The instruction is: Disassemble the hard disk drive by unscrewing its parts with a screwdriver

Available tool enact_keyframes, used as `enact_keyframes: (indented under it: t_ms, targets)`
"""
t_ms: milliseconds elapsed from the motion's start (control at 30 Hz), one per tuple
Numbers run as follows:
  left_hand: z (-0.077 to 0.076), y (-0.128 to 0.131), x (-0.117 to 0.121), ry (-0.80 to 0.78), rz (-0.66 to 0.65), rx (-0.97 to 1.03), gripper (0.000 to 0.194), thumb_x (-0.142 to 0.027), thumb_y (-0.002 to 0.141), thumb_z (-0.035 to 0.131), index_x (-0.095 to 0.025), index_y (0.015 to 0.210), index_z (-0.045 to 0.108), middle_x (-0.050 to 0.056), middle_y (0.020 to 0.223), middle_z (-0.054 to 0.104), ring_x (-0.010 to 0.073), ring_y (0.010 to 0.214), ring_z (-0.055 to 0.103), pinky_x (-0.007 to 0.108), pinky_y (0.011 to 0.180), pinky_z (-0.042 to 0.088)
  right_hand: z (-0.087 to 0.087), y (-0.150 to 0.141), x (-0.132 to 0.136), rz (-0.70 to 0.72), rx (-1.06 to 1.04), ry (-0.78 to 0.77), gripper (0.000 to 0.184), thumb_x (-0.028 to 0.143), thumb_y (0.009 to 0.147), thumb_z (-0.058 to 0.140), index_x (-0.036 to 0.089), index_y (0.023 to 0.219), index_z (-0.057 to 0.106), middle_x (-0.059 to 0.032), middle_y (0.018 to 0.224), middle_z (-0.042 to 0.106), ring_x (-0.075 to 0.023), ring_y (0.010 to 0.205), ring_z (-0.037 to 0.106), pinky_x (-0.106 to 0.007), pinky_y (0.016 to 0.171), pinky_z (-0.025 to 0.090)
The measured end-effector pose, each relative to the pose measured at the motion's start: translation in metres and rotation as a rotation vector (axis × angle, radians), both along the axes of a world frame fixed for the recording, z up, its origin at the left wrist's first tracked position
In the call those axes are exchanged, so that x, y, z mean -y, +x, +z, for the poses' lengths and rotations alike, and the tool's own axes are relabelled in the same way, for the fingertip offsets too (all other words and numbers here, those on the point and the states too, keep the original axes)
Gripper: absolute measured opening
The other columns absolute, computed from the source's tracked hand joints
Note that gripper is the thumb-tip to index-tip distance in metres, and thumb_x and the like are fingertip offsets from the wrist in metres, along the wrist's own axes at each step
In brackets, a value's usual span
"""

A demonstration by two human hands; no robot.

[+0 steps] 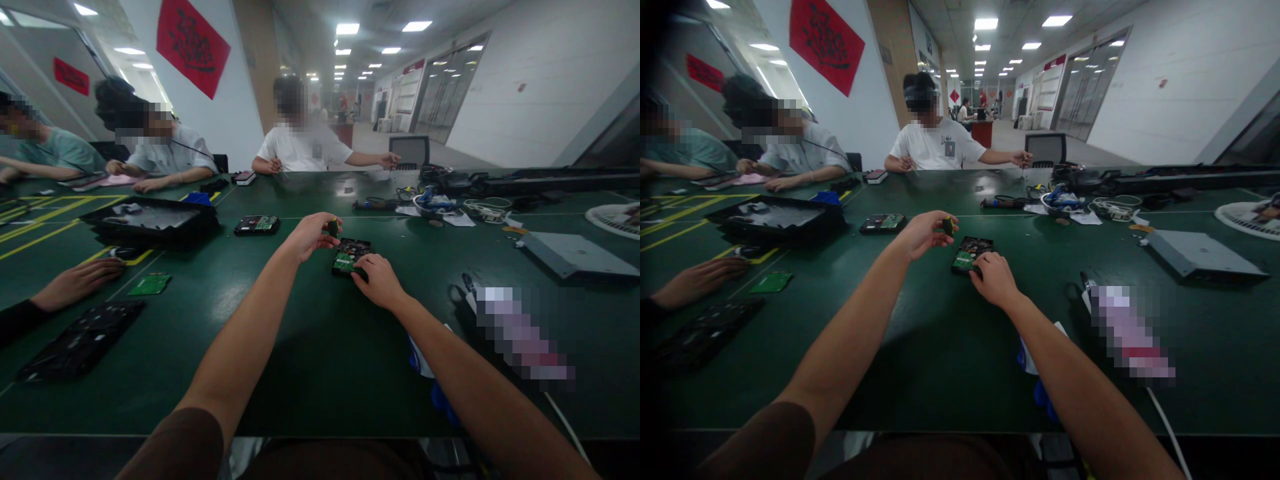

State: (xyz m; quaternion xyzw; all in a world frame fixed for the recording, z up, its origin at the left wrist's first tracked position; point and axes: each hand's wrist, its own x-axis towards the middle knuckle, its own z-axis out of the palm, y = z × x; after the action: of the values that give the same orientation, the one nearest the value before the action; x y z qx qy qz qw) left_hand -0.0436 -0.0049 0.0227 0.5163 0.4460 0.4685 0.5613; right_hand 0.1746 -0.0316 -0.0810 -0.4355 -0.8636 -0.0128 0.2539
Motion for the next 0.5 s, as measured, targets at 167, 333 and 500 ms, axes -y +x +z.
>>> enact_keyframes:
  t_ms: [167, 333, 500]
  targets:
    - [0.0023, 0.0020, 0.0046, 0.039, 0.006, -0.071, 0.021, -0.035, 0.087, 0.064, -0.016, 0.094, 0.070, 0.009, 0.093, 0.068, 0.0092, 0.055, 0.063, 0.020, 0.048, 0.043, 0.0015, -0.0004, 0.0003, 0.002, 0.016, -0.005, 0.021, 0.031, 0.095, 0.058, 0.018, 0.107, 0.069, -0.0119, 0.115, 0.064, -0.0269, 0.104, 0.055, -0.040, 0.087, 0.041]
    - [0.0022, 0.0035, 0.0044, -0.021, -0.027, -0.006, 0.020, -0.033, 0.087, 0.062, -0.017, 0.099, 0.062, 0.010, 0.092, 0.071, 0.0132, 0.055, 0.065, 0.023, 0.048, 0.047, 0.0020, 0.0000, 0.0004, 0.000, 0.021, 0.000, 0.021, 0.030, 0.095, 0.058, 0.018, 0.107, 0.068, -0.0119, 0.114, 0.064, -0.0266, 0.104, 0.055, -0.040, 0.087, 0.041]
    - [-0.0005, 0.0019, -0.0011, -0.057, -0.029, 0.049, 0.017, -0.031, 0.086, 0.058, -0.017, 0.094, 0.059, 0.010, 0.089, 0.072, 0.0160, 0.057, 0.067, 0.025, 0.049, 0.049, 0.0015, 0.0005, 0.0005, 0.001, 0.021, -0.004, 0.020, 0.029, 0.094, 0.058, 0.018, 0.108, 0.067, -0.0118, 0.113, 0.064, -0.0260, 0.103, 0.055, -0.039, 0.086, 0.041]
